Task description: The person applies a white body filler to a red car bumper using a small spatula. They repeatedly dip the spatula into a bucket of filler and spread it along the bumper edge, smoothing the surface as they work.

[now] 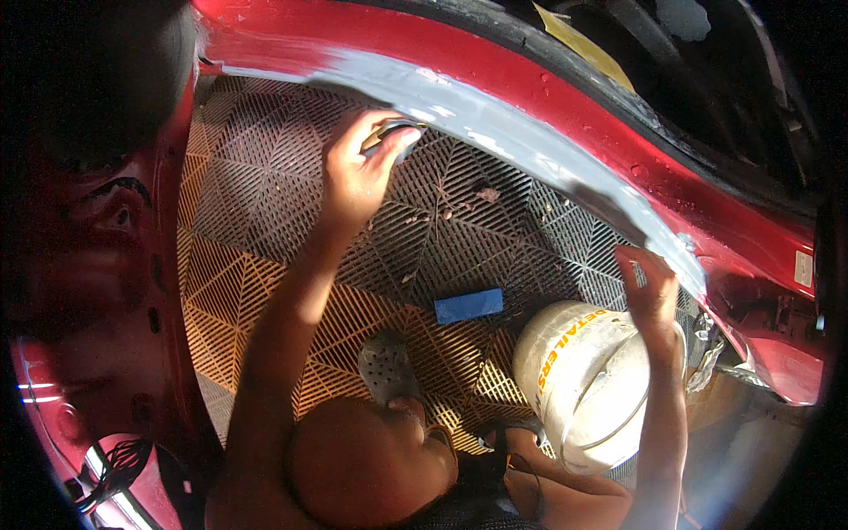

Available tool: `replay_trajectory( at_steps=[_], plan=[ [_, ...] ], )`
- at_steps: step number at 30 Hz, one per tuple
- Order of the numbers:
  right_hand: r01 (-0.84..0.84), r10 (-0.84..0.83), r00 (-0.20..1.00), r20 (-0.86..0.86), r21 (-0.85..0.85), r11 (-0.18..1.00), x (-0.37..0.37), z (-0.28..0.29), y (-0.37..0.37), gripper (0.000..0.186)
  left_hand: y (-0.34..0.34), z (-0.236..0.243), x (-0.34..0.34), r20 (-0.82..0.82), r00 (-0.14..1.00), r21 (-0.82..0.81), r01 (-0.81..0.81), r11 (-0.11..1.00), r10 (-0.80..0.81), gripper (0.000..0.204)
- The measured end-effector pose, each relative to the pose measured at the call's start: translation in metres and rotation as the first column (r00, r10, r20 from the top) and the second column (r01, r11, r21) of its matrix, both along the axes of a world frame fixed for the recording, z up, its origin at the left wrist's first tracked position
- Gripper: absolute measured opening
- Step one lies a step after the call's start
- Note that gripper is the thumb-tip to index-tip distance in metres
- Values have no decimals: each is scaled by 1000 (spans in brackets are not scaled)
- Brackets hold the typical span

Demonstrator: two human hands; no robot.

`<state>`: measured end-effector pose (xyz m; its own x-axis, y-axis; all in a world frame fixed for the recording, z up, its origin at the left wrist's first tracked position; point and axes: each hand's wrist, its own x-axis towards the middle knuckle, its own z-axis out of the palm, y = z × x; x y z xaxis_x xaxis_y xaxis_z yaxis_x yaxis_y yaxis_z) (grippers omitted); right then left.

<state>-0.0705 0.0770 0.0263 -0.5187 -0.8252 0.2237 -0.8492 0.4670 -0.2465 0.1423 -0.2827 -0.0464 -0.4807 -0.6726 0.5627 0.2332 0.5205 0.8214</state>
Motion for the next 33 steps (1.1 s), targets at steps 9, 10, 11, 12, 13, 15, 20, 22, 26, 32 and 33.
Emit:
replay_trajectory(
  at_steps=[9,10,11,12,13,15,20,22,26,32,33],
  plan=[
    [330,-318,929,190,-29,944,-16,-14,37,24,-65,21,-20,158,982,-804,69,590,101,25],
    [363,-350,913,212,-26,931,-14,-13,36,24,-65,24,-16,140,986,-796,62,603,85,28],
    [396,-380,895,235,-23,918,-13,-13,35,24,-66,19,-16,127,982,-806,19,592,141,24],
    [361,-347,910,227,-22,932,-17,-12,35,24,-63,15,-18,131,982,-812,27,583,137,24],
    [350,-340,915,217,-9,937,-17,-12,39,29,-53,20,-24,136,983,-815,38,578,127,24],
    [386,-379,899,218,12,922,-15,-11,37,31,-60,23,-30,128,989,-805,61,590,71,25],
    [443,-433,869,238,13,896,-14,-11,36,25,-65,20,-24,146,982,-833,58,550,117,30],
    [457,-457,864,214,49,888,-16,-10,40,27,-63,21,-25,168,984,-826,105,554,64,29],
    [415,-409,886,219,17,910,-15,-8,36,23,-81,20,-14,127,973,-855,9,518,193,28],
    [360,-354,913,202,9,933,-16,-10,39,20,-75,-3,-17,91,991,-755,5,655,97,27],
    [357,-352,911,214,14,934,-15,-9,36,20,-82,-8,-12,85,984,-741,-44,670,159,27]
  ],
)
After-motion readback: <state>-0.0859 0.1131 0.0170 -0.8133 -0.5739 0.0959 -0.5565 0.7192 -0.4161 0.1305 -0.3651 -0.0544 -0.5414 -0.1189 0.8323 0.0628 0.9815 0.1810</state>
